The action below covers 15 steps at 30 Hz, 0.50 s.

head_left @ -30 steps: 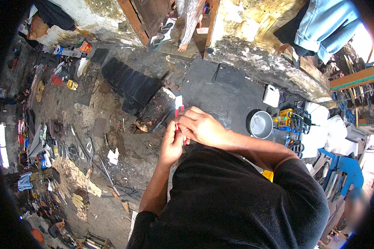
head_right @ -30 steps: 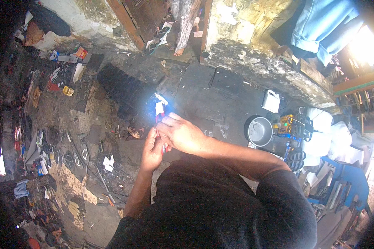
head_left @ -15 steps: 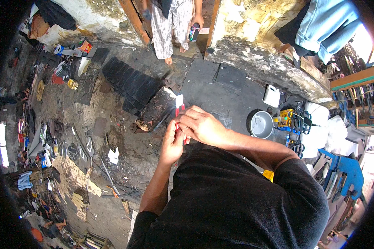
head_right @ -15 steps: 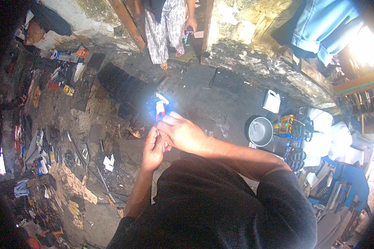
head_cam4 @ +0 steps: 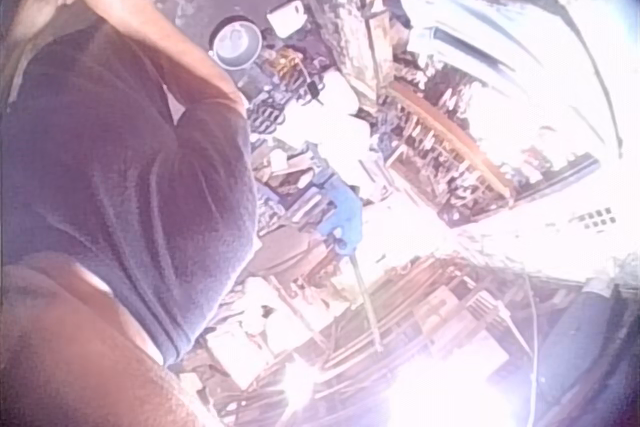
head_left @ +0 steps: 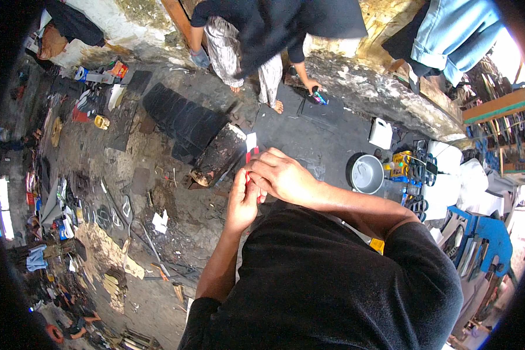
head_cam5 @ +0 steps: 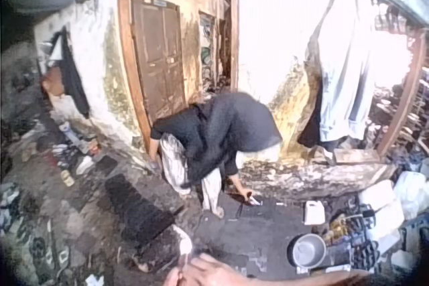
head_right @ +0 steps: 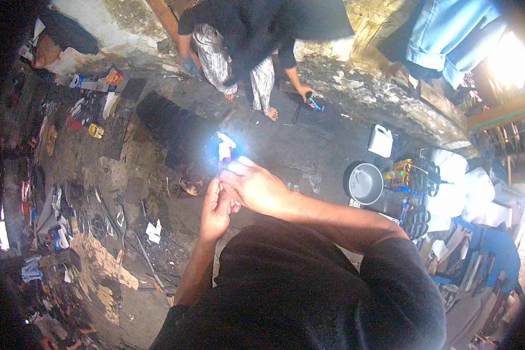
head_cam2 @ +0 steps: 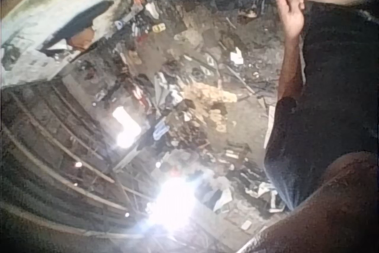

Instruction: The person uses a red utility knife to cut a small black rubber piece, then moves to a large gray rubber sheet and cuts it into smaller pieces. The person also handles a pile of black rubber scraps, placing them aside.

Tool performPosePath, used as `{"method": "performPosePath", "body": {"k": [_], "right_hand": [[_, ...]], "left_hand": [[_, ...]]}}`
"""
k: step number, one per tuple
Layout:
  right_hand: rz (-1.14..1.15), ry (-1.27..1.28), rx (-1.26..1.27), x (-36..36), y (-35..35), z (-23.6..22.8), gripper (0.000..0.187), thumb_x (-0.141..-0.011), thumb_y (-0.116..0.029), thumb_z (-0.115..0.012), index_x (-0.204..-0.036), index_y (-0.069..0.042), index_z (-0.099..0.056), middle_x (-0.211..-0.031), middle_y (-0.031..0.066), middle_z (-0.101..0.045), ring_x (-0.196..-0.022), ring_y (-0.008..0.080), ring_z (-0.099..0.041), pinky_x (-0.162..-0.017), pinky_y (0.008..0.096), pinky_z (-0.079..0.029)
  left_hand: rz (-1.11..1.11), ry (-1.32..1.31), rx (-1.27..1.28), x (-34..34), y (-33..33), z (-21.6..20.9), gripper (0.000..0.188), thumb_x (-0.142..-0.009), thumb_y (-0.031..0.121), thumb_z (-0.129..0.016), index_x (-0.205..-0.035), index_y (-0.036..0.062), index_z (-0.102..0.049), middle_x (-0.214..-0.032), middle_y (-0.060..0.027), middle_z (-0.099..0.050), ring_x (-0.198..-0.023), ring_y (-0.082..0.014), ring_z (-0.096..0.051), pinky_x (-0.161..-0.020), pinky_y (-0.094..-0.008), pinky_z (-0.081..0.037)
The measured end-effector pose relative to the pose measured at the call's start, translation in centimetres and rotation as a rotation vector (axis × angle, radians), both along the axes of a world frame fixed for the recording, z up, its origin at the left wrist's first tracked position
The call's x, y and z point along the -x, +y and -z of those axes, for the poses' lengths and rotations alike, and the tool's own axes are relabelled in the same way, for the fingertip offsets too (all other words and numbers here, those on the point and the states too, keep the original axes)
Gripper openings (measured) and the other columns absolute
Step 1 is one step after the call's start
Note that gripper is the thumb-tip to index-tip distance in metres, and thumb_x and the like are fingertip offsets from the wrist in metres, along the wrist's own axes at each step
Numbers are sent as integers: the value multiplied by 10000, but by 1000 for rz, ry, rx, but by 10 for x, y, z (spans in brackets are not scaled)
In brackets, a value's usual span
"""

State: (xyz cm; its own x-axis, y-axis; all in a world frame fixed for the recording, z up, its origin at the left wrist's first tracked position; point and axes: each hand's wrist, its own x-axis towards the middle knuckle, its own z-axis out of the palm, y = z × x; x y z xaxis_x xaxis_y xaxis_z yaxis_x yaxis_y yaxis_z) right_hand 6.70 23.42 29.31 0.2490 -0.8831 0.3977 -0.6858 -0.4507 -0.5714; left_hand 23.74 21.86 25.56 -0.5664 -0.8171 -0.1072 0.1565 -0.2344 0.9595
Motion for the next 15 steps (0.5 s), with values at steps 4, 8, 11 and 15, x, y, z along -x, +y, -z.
{"method": "performPosePath", "body": {"k": [4, 8, 11, 15], "right_hand": [[23, -47, 12, -2, 0, 5, 216, -830, -151, -665, -1007, -37, -617, -978, 110, -602, -952, 317, -586, -827, 420, -521], [18, -56, 29, -2, 0, 6, 200, -827, -150, -674, -986, -42, -620, -971, 113, -606, -948, 319, -586, -825, 420, -519], [10, -61, 18, -1, 0, 6, 180, -828, -148, -677, -964, -46, -618, -960, 114, -608, -942, 320, -586, -821, 419, -517], [13, -68, 35, -1, 0, 8, 162, -831, -143, -672, -944, -44, -610, -944, 112, -607, -929, 322, -585, -819, 418, -516]], "left_hand": [[-5, -20, 21, 1, 0, -2, 202, -1068, 87, -416, -1254, 34, -474, -794, 4, -486, -666, -71, -460, -598, -231, -416], [7, -41, 13, 1, 0, -2, 204, -1070, 88, -410, -1256, 31, -473, -808, -5, -496, -674, -75, -472, -604, -237, -428], [24, -26, -11, 0, -1, 1, 209, -1070, 83, -404, -1259, 29, -472, -820, -13, -504, -682, -81, -485, -616, -240, -443], [45, -2, -20, -1, -1, 5, 220, -1065, 76, -406, -1269, 27, -470, -826, -16, -511, -693, -87, -498, -636, -243, -459]]}}
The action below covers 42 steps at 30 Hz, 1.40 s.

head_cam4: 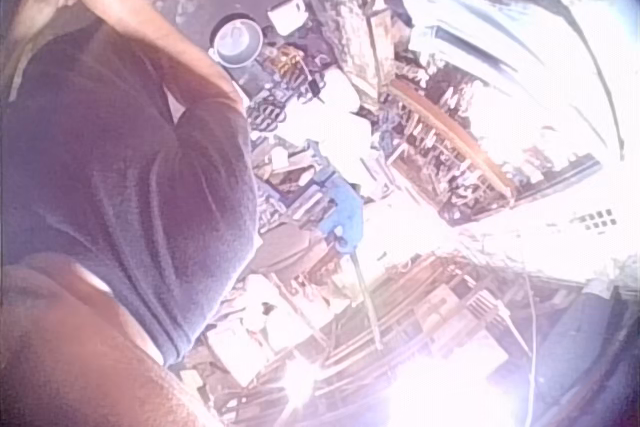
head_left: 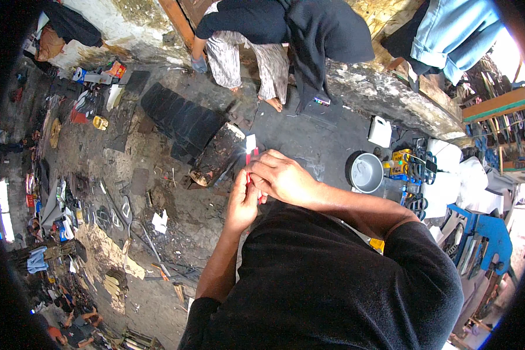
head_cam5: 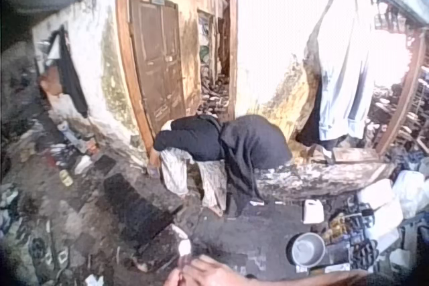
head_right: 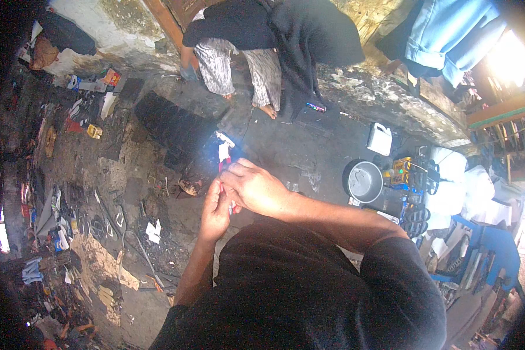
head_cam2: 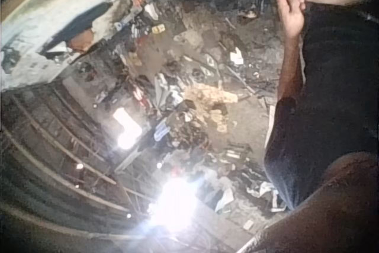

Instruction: The person uses a red utility knife to cut a small black rubber piece, then moves to a large gray rubber sheet and cuts it into smaller pieces. The person also handles a pile of black rubber scraps, placing them aside.

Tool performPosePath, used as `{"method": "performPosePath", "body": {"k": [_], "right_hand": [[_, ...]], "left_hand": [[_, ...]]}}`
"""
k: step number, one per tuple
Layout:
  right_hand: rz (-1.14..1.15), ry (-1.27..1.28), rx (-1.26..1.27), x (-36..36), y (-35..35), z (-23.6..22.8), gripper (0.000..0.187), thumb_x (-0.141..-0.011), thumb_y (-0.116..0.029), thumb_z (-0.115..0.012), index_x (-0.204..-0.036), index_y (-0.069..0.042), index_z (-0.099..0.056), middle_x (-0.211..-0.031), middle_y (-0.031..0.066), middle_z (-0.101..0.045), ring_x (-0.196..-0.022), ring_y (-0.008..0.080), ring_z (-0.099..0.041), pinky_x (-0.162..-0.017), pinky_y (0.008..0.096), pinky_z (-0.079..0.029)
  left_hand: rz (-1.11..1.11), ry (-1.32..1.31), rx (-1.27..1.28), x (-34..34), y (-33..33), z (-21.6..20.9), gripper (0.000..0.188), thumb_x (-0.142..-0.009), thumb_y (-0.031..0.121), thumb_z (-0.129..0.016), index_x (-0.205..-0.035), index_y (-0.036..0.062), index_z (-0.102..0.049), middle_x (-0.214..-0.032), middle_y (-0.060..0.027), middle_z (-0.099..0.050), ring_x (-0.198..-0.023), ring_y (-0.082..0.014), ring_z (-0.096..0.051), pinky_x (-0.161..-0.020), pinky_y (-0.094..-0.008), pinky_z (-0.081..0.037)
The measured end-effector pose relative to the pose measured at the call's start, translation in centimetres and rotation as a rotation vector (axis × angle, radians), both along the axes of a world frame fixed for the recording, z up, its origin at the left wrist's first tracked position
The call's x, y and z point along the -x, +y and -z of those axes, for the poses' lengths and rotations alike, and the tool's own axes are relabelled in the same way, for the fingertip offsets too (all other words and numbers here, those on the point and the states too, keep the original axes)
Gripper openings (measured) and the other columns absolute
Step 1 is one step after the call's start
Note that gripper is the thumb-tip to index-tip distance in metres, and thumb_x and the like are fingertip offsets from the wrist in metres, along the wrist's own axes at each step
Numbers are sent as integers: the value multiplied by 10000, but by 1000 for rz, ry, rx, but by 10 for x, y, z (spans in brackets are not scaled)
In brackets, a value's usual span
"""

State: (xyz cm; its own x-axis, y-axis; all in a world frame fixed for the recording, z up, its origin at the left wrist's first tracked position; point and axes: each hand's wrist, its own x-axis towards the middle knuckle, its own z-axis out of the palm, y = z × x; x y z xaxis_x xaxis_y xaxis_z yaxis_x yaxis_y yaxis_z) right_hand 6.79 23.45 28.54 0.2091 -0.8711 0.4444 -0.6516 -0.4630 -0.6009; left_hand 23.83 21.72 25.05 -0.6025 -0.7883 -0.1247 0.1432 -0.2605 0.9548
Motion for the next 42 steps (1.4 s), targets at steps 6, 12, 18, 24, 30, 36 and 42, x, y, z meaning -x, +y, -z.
{"method": "performPosePath", "body": {"k": [6, 12, 18, 24, 30, 36, 42], "right_hand": [[-16, -26, -46, 0, -1, 1, 151, -846, -136, -652, -955, -41, -608, -944, 112, -607, -920, 321, -587, -817, 421, -516], [-28, -35, -23, -2, -3, 3, 163, -852, -138, -650, -980, -43, -616, -948, 111, -610, -918, 319, -587, -819, 422, -513], [-29, -7, -26, -2, -4, 4, 159, -855, -143, -653, -978, -49, -616, -929, 111, -601, -914, 317, -587, -811, 416, -512], [2, 28, -33, -4, -4, 5, 191, -854, -172, -660, -991, -47, -614, -951, 109, -597, -950, 322, -593, -834, 426, -522], [1, 36, -31, -5, -3, 1, 205, -856, -177, -656, -1006, -45, -612, -982, 118, -592, -974, 325, -591, -829, 428, -530], [10, 25, 14, -7, -4, -1, 192, -867, -176, -652, -1003, -45, -615, -984, 124, -589, -950, 329, -593, -817, 440, -532], [174, -61, -230, -18, 4, 1, 246, -884, -184, -661, -1062, -29, -591, -985, 208, -595, -925, 417, -632, -786, 486, -537]], "left_hand": [[-8, 4, -3, -2, 0, 5, 252, -1050, 51, -399, -1294, 31, -459, -840, -18, -513, -704, -90, -500, -644, -248, -461], [-3, 29, -19, -4, -1, 8, 271, -1048, 39, -396, -1314, 34, -448, -852, -18, -515, -710, -88, -497, -647, -246, -458], [-34, -28, 13, -4, -1, 1, 222, -1056, 51, -406, -1269, 29, -463, -846, -17, -513, -706, -85, -488, -632, -241, -447], [-32, 6, 17, -3, -4, -1, 146, -1054, 53, -415, -1183, 35, -482, -820, -9, -504, -691, -79, -480, -612, -236, -430], [-66, -20, 47, -3, -3, -7, 152, -1054, 54, -415, -1191, 40, -479, -809, -2, -501, -677, -75, -476, -603, -228, -428], [-24, -37, 78, -7, -5, -2, 209, -1067, 87, -413, -1262, 34, -466, -805, 1, -502, -675, -76, -481, -601, -225, -433], [-43, -89, 159, -7, -2, 6, 317, -1076, 87, -400, -1382, 7, -413, -807, 3, -479, -670, -75, -465, -615, -238, -433]]}}
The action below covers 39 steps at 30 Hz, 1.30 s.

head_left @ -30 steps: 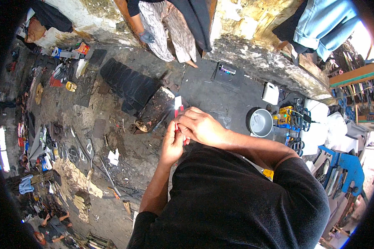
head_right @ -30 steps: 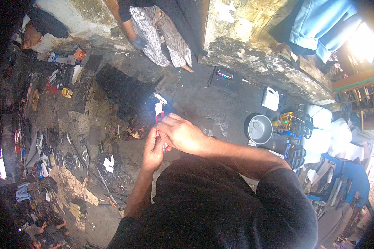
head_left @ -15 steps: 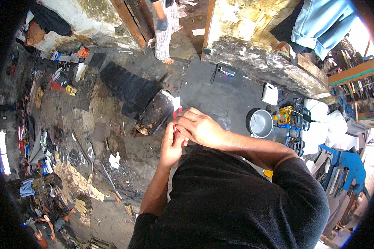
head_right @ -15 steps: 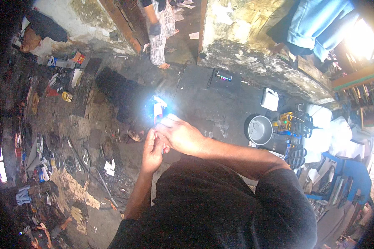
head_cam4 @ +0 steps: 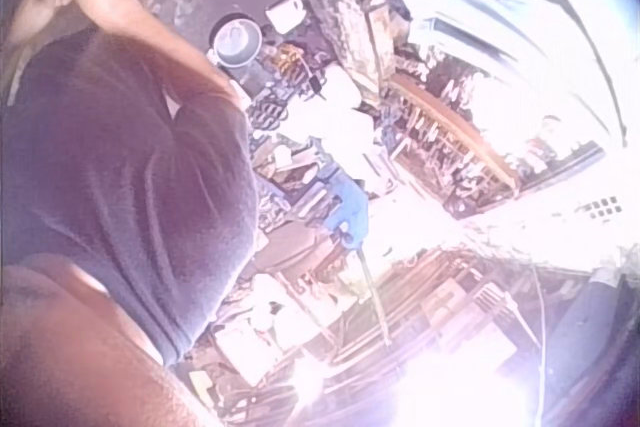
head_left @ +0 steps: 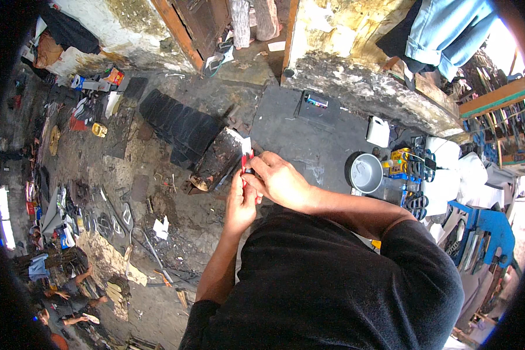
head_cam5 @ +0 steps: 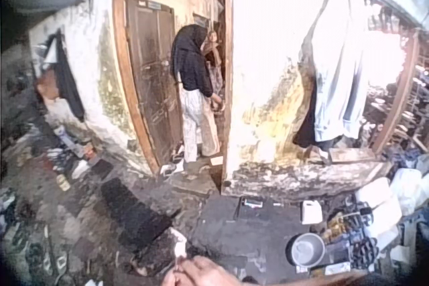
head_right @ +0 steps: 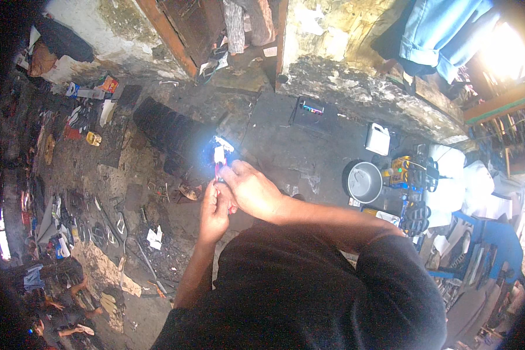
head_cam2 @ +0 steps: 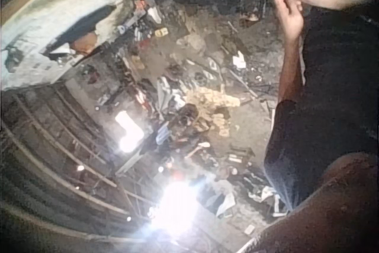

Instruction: The person uses a red utility knife to cut a small black rubber piece, then moves to a large gray rubber sheet and cuts it into smaller pieces. The person also handles a pile of black rubber scraps, placing them aside.

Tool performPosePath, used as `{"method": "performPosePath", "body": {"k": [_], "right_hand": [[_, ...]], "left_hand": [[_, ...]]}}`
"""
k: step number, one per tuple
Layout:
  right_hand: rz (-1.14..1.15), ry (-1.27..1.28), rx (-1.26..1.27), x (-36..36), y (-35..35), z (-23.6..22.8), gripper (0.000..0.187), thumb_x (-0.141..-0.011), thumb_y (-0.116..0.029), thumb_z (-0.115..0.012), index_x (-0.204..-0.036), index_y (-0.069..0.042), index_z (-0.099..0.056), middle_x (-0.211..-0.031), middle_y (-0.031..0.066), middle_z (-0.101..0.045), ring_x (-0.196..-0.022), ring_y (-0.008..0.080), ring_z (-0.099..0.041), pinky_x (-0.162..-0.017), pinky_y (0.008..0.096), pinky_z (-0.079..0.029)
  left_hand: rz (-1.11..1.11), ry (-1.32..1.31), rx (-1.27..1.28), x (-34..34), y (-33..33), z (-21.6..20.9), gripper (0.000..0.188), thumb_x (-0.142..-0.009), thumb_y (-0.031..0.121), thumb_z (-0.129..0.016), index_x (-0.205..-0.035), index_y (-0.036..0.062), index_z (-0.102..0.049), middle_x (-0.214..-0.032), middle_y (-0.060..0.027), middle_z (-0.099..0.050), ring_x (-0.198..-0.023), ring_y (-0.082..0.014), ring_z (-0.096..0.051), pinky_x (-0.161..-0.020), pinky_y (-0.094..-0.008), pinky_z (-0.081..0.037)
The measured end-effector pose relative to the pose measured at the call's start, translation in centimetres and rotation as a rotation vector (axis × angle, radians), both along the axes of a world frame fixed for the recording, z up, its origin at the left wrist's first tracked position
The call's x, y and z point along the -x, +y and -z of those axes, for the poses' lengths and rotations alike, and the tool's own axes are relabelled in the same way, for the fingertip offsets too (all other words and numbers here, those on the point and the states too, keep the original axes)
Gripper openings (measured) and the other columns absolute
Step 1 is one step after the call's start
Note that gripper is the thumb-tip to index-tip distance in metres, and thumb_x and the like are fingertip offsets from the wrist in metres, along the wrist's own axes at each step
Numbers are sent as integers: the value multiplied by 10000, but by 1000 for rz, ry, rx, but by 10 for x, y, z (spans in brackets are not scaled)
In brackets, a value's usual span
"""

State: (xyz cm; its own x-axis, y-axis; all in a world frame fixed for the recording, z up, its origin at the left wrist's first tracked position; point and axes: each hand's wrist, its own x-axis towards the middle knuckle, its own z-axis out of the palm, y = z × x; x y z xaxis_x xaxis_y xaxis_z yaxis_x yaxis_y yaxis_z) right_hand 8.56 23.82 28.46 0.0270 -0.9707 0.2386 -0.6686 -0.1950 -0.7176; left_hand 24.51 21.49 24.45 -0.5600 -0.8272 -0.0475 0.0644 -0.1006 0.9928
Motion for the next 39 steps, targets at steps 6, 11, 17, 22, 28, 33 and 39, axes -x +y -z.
{"method": "performPosePath", "body": {"k": [6, 11, 17, 22, 28, 33, 39], "right_hand": [[64, -126, -184, -4, -7, 7, 342, -925, -265, -643, -1069, 23, -528, -966, 277, -613, -887, 479, -642, -763, 520, -536], [11, -47, -296, -6, -5, 14, 389, -971, -320, -586, -1073, 43, -492, -993, 305, -615, -905, 489, -644, -774, 544, -526], [-19, 17, -429, -6, -12, 34, 549, -1033, -490, -416, -1013, 30, -593, -895, 284, -671, -849, 487, -646, -778, 566, -516], [-69, 21, -578, -2, -24, 43, 536, -1032, -491, -415, -1030, 17, -588, -884, 278, -666, -844, 492, -647, -756, 557, -519], [-27, 16, -460, 2, -20, 47, 508, -1037, -486, -417, -1148, -1, -522, -931, 301, -674, -868, 506, -650, -775, 572, -517], [-24, 85, -603, 12, -29, 47, 513, -1014, -474, -483, -1099, 28, -545, -901, 303, -676, -852, 499, -652, -759, 567, -515], [-124, -55, -504, 36, -39, 92, 562, -1009, -490, -442, -1133, 45, -556, -869, 308, -672, -838, 500, -655, -762, 579, -512]], "left_hand": [[-48, -161, 92, -2, 0, 17, 364, -1061, 88, -427, -1416, 11, -403, -790, 7, -476, -664, -75, -478, -604, -236, -437], [-130, -351, 200, -8, 9, 50, 432, -1023, 62, -439, -1453, 41, -391, -843, 5, -527, -682, -77, -511, -623, -245, -458], [-107, -520, 350, -12, 8, 55, 465, -1034, 148, -439, -1485, 51, -381, -1075, -178, -649, -888, -242, -652, -805, -379, -526], [-218, -367, 273, 0, 1, 56, 354, -989, 82, -511, -1338, 24, -485, -825, -213, -669, -748, -396, -689, -668, -463, -536], [-187, -399, 246, 3, 4, 75, 314, -992, 77, -488, -1299, 16, -499, -920, -231, -679, -786, -432, -675, -683, -486, -527], [-118, -351, 51, 13, 4, 65, 355, -1075, 188, -409, -1389, 23, -436, -811, -23, -555, -677, -96, -544, -601, -271, -460], [-202, -441, 12, 38, -6, 68, 272, -1073, 238, -447, -1262, 46, -484, -782, -48, -576, -659, -129, -560, -581, -326, -460]]}}
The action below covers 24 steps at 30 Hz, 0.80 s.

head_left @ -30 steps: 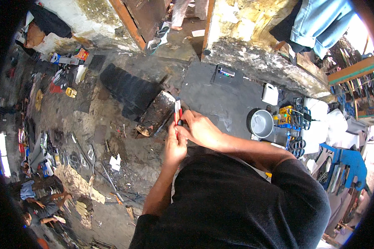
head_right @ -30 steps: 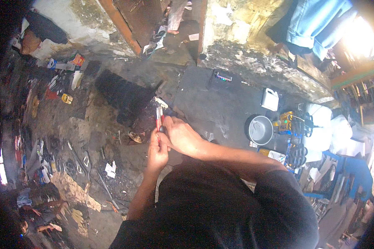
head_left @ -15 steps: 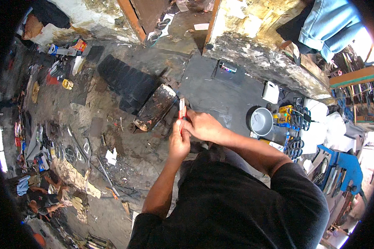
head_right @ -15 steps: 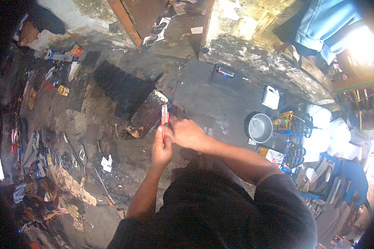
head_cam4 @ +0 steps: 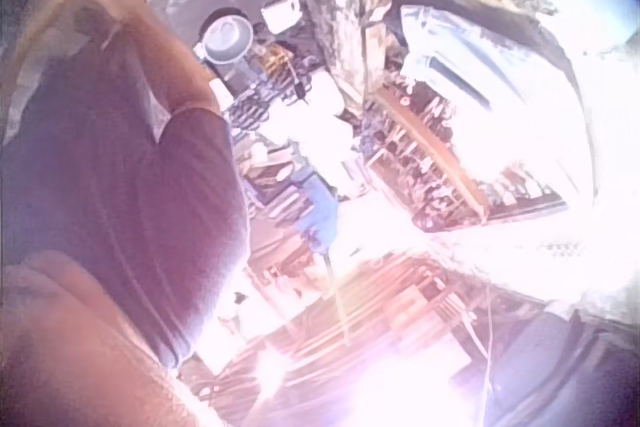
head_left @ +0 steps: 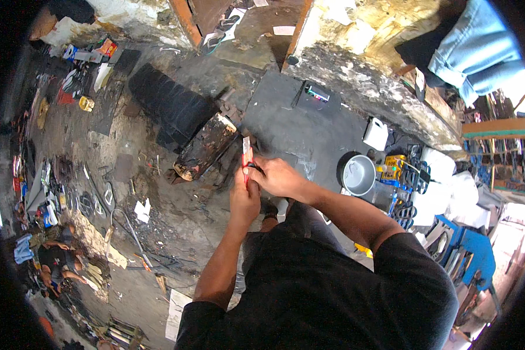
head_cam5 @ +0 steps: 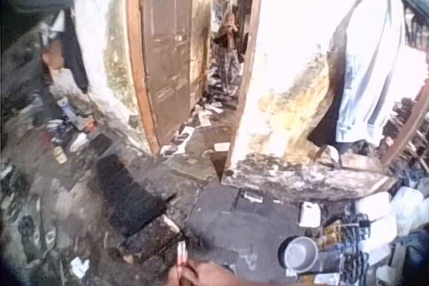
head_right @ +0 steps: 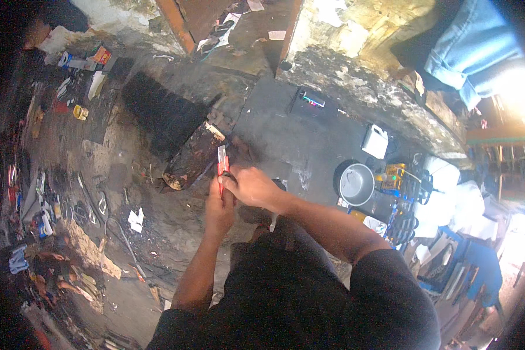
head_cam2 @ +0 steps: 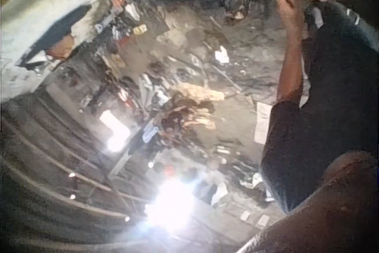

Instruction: The person uses a red utility knife to cut a small black rubber piece, then moves to a large gray rubber sheet and cuts it into smaller pieces. The person also handles a pile of black rubber scraps, placing them aside.

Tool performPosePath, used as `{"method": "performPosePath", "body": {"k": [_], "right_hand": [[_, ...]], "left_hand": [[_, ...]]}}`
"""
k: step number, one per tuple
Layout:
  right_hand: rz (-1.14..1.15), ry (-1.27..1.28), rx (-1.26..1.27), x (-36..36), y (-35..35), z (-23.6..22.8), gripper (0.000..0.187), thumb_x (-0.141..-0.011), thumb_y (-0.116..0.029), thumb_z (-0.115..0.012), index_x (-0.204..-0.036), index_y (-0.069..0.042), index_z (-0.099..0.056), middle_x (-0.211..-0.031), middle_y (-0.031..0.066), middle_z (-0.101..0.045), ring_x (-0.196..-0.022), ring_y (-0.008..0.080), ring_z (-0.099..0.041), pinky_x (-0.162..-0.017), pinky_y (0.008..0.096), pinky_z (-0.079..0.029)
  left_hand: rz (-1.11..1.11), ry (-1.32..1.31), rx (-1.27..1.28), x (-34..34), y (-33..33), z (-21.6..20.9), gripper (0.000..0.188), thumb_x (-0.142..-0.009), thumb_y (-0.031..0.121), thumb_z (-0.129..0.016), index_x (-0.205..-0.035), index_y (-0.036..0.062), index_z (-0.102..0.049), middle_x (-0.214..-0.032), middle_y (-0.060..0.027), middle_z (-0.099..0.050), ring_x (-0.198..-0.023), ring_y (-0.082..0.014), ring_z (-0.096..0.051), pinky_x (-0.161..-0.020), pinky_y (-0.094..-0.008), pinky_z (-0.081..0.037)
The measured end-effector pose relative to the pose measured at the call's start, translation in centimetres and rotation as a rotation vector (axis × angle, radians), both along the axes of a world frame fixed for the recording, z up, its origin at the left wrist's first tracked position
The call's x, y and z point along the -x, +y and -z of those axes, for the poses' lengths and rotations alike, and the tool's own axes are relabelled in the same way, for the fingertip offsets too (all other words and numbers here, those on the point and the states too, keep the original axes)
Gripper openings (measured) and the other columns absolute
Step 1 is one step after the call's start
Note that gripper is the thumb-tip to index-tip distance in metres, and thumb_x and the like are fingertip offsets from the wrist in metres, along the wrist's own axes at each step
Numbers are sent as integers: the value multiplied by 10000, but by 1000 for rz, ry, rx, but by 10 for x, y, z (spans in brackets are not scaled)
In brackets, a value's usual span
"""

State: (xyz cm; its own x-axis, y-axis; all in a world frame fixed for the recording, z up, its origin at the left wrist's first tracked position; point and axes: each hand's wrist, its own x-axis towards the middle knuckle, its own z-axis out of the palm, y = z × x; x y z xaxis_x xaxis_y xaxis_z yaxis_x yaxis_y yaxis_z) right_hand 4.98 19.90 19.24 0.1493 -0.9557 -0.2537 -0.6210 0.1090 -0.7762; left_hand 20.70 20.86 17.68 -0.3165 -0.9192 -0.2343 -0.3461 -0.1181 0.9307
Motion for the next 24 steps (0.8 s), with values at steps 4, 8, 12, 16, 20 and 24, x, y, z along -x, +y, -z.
{"method": "performPosePath", "body": {"k": [4, 8, 12, 16, 20, 24], "right_hand": [[-51, 102, -16, 18, -13, 16, 507, -1019, -434, -464, -1099, 59, -550, -839, 296, -672, -805, 503, -651, -728, 575, -513], [-47, 103, 60, 43, -22, 63, 537, -1040, -446, -416, -1108, 77, -521, -819, 276, -657, -795, 507, -644, -694, 579, -512], [-149, 122, -103, 62, -45, 107, 513, -1043, -448, -415, -1121, 45, -532, -871, 298, -663, -834, 513, -644, -705, 580, -515], [-102, 121, -165, 72, -65, 135, 528, -1037, -475, -420, -1103, 22, -585, -925, 322, -669, -893, 515, -644, -760, 575, -516], [-52, -8, -314, 74, -91, 178, 575, -1028, -508, -426, -1105, 36, -596, -918, 325, -671, -932, 505, -647, -816, 571, -508], [-20, -225, -509, 75, -112, 200, 596, -1026, -531, -419, -1133, 32, -583, -901, 316, -680, -971, 485, -654, -835, 552, -515]], "left_hand": [[-4, -129, 63, 20, -2, 34, 325, -1023, 134, -485, -1333, 57, -428, -855, -206, -648, -765, -371, -648, -621, -464, -500], [-65, -97, -71, 55, -12, 54, 397, -987, 79, -516, -1361, 61, -386, -943, -303, -654, -867, -522, -639, -675, -558, -503], [-160, -185, -15, 85, -21, 97, 376, -996, 102, -500, -1351, 60, -383, -986, -319, -647, -886, -542, -623, -688, -602, -484], [-200, -214, -45, 98, -35, 132, 354, -1001, 107, -487, -1335, 42, -389, -1005, -322, -641, -882, -543, -622, -700, -599, -491], [-288, -264, -37, 114, -50, 163, 344, -998, 85, -477, -1326, 26, -394, -1008, -312, -640, -899, -538, -620, -708, -583, -499], [-374, -237, 64, 118, -60, 192, 351, -995, 63, -478, -1330, 18, -382, -1004, -303, -643, -909, -524, -629, -702, -556, -507]]}}
